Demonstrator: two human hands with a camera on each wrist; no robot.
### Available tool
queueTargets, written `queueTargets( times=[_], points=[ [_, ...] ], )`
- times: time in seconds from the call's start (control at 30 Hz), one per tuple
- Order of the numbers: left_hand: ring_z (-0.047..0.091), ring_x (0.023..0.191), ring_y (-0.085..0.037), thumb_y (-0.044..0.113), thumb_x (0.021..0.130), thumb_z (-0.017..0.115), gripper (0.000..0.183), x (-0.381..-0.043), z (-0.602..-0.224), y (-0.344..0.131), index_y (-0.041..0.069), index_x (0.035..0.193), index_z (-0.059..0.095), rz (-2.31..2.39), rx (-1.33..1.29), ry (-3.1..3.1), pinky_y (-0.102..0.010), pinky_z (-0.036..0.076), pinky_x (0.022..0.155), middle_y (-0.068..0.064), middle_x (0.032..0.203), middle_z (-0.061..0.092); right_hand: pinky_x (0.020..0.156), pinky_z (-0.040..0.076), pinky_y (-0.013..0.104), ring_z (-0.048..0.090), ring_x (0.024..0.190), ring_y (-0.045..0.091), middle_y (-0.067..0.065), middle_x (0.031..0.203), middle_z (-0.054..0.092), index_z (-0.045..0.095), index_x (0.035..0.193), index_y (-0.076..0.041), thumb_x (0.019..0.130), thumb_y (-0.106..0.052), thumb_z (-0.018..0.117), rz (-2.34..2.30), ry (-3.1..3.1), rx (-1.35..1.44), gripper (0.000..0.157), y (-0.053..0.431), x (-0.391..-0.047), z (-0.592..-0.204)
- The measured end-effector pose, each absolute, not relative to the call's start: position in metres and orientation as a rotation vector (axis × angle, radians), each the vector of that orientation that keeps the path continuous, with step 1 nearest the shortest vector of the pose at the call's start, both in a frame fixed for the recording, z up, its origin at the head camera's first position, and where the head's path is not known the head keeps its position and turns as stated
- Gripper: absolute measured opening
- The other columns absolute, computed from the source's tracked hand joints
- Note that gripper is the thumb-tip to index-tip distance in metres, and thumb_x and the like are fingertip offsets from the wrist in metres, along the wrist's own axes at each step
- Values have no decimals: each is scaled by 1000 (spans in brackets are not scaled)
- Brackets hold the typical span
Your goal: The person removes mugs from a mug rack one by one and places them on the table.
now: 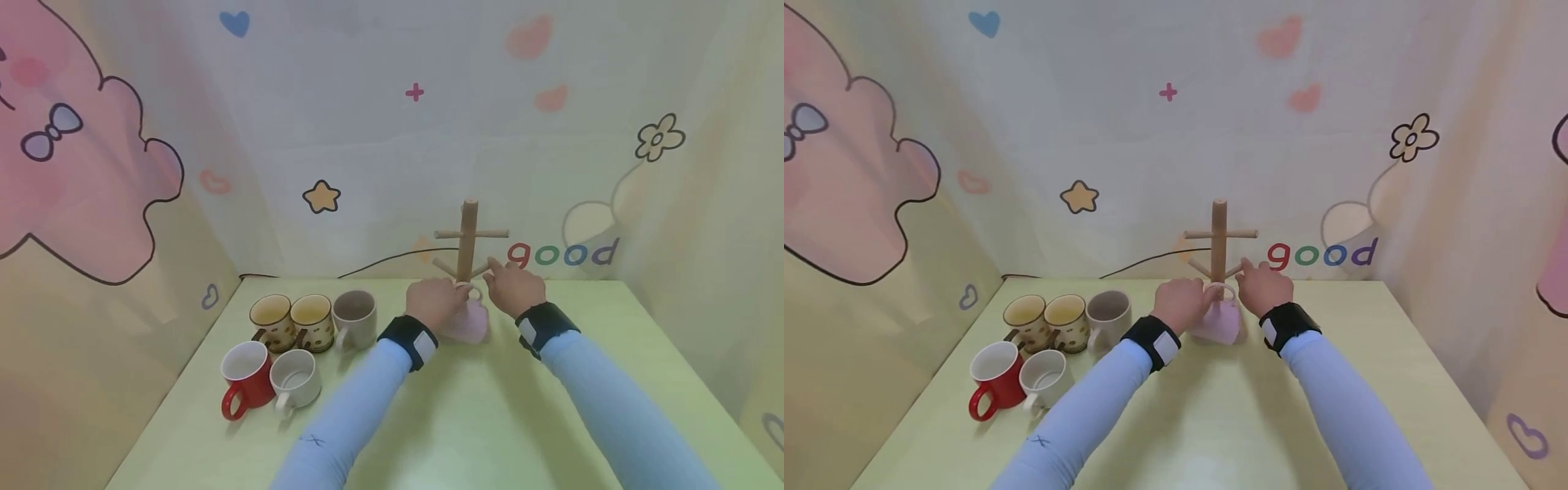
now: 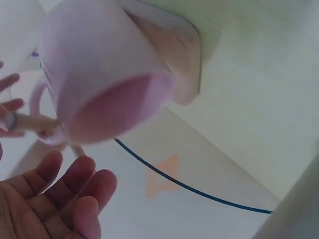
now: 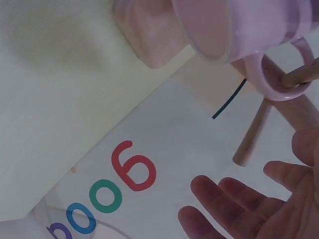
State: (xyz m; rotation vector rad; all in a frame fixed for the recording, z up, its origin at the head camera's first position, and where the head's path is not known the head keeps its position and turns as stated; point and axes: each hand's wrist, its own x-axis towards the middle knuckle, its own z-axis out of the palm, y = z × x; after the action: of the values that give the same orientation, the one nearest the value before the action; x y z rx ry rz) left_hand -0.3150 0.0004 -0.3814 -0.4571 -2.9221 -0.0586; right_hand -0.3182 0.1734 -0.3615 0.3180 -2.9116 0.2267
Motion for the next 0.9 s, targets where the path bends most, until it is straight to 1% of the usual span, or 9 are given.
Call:
queueTargets(
  times=[0.03, 0.07, 0.1, 0.2, 0.33, 0.43, 0.57, 0.7, 0.9],
  points=[
    [52, 51, -12, 56, 104, 33, 56, -318, -382, -4, 19, 87, 72, -63, -433, -2907, -29, 41, 44, 3, 57, 49, 55, 53, 53, 63, 63, 36, 31, 107, 62, 52, 137, -1, 103, -26, 48, 231, -2893, 317, 42, 172, -315, -362],
    [51, 51, -12, 54, 105, 34, 54, -321, -381, -9, 17, 88, 70, -58, -409, -2893, -29, 42, 44, 2, 58, 49, 56, 54, 52, 64, 63, 36, 32, 111, 61, 53, 137, 1, 103, -26, 49, 234, -2874, 314, 44, 169, -313, -363],
    [51, 50, -13, 54, 104, 36, 57, -324, -381, -13, 14, 81, 68, -101, -360, -2878, -29, 42, 43, 1, 58, 49, 57, 54, 52, 64, 64, 36, 32, 112, 61, 55, 135, 2, 103, -27, 49, 227, -2857, 317, 43, 166, -310, -363],
    [55, 54, -14, 48, 103, 47, 44, -334, -378, -24, 11, 90, 67, -68, -301, -2851, -31, 46, 46, -1, 64, 55, 52, 53, 46, 59, 56, 30, 25, 93, 61, 64, 115, 3, 102, -34, 54, 211, -2837, 326, 41, 155, -298, -364],
    [65, 67, -17, 43, 100, 57, 35, -344, -373, -29, 10, 106, 67, -40, -286, -2856, -33, 53, 55, -4, 81, 65, 47, 48, 41, 52, 51, 25, 13, 73, 53, 67, 91, -1, 100, -44, 54, 179, -2848, 319, 46, 142, -288, -366],
    [69, 78, -18, 41, 98, 61, 35, -351, -370, -25, 12, 115, 65, -87, -295, -2887, -35, 56, 63, -5, 95, 69, 45, 46, 38, 53, 54, 25, 12, 72, 54, 73, 104, -7, 101, -44, 53, 111, -2887, 333, 42, 134, -286, -368],
    [70, 84, -17, 42, 97, 63, 38, -361, -369, -17, 14, 122, 63, -134, -303, -2930, -35, 57, 69, -3, 102, 70, 45, 49, 37, 53, 61, 25, 11, 75, 58, 69, 126, -19, 99, -35, 61, -138, -2920, 408, 32, 125, -285, -370],
    [70, 81, -17, 41, 97, 63, 34, -369, -371, -11, 15, 119, 64, -83, -340, -2921, -35, 57, 67, -3, 100, 70, 45, 51, 42, 55, 62, 25, 13, 75, 59, 70, 122, -18, 96, -24, 67, -206, -2874, 427, 27, 120, -285, -374],
    [68, 78, -15, 34, 99, 62, 24, -372, -370, -7, 18, 115, 67, 1, -371, -2929, -33, 56, 64, 0, 94, 71, 51, 54, 46, 58, 67, 27, 15, 79, 60, 72, 115, -13, 98, -20, 62, -20, -2877, 353, 21, 118, -287, -379]
  ],
)
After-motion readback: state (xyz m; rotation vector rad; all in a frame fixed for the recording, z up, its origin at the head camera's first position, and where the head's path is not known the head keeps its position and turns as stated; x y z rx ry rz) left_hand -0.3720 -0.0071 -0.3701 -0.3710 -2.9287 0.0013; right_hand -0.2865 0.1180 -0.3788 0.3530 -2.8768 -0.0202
